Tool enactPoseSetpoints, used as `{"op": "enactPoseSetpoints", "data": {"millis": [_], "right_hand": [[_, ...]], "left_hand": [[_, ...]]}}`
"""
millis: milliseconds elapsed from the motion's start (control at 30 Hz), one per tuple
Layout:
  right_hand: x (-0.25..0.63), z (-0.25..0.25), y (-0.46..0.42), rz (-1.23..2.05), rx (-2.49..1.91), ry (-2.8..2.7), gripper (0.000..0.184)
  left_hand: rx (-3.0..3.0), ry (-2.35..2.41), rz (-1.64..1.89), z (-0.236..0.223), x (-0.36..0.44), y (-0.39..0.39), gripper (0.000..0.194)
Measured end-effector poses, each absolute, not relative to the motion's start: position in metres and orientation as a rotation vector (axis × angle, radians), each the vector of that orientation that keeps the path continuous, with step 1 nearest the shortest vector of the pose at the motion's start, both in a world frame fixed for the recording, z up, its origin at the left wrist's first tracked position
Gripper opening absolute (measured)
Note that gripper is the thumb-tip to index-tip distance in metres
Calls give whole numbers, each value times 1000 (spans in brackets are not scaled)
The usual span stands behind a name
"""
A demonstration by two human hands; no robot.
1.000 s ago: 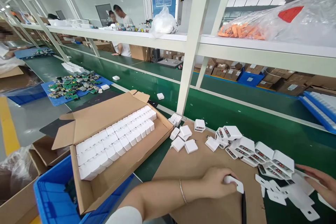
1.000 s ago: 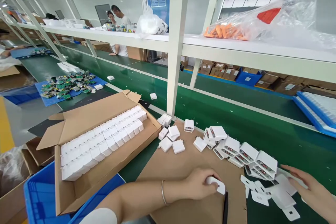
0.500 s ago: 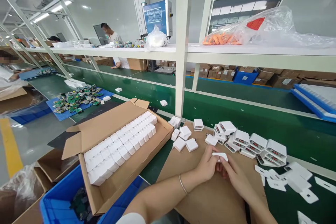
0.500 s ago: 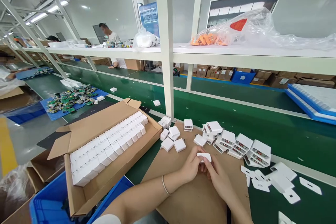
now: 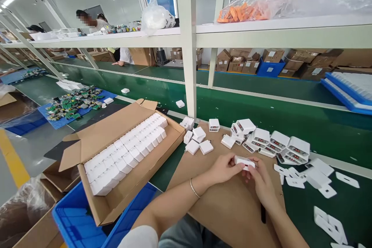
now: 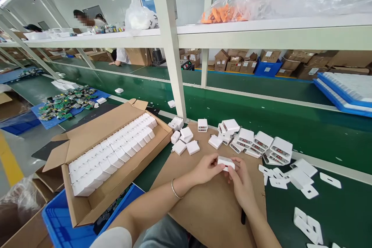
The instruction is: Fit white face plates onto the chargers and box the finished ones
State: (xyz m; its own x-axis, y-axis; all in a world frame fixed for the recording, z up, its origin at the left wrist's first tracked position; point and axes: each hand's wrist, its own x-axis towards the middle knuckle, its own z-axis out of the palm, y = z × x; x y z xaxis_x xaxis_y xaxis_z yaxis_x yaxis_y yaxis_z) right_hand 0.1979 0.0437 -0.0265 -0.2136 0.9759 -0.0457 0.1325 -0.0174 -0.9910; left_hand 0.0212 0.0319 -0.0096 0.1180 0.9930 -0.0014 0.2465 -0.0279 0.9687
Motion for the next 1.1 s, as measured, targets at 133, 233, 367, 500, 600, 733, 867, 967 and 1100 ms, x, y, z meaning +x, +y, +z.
{"op": "enactPoseSetpoints", "data": {"millis": [133,233,367,500,600,733,867,967,1100], "right_hand": [[210,-26,47,1140,-1315,-1688,40],[214,-22,47,1087,-1308,-1826,40],[214,-18,46,1096,-1275,-1823,41],[217,-18,48,1060,-1300,-1779,44],[220,-18,49,1081,-1263,-1770,43],[220,-17,49,1126,-1249,-1787,42],[216,-14,45,1111,-1263,-1727,43],[211,-11,42,1054,-1306,-1687,45],[207,-9,40,1031,-1324,-1669,47]], "left_hand": [[1466,1236,1031,-9,21,30,42],[1436,1151,1051,-8,21,30,47],[1364,1091,1038,-9,23,32,54],[1377,1085,960,-9,22,31,49],[1416,1086,924,-6,20,29,42],[1426,1092,959,-2,20,29,35],[1410,1076,976,-1,22,30,29],[1401,1109,962,1,24,28,26],[1418,1211,918,7,25,24,22]]}}
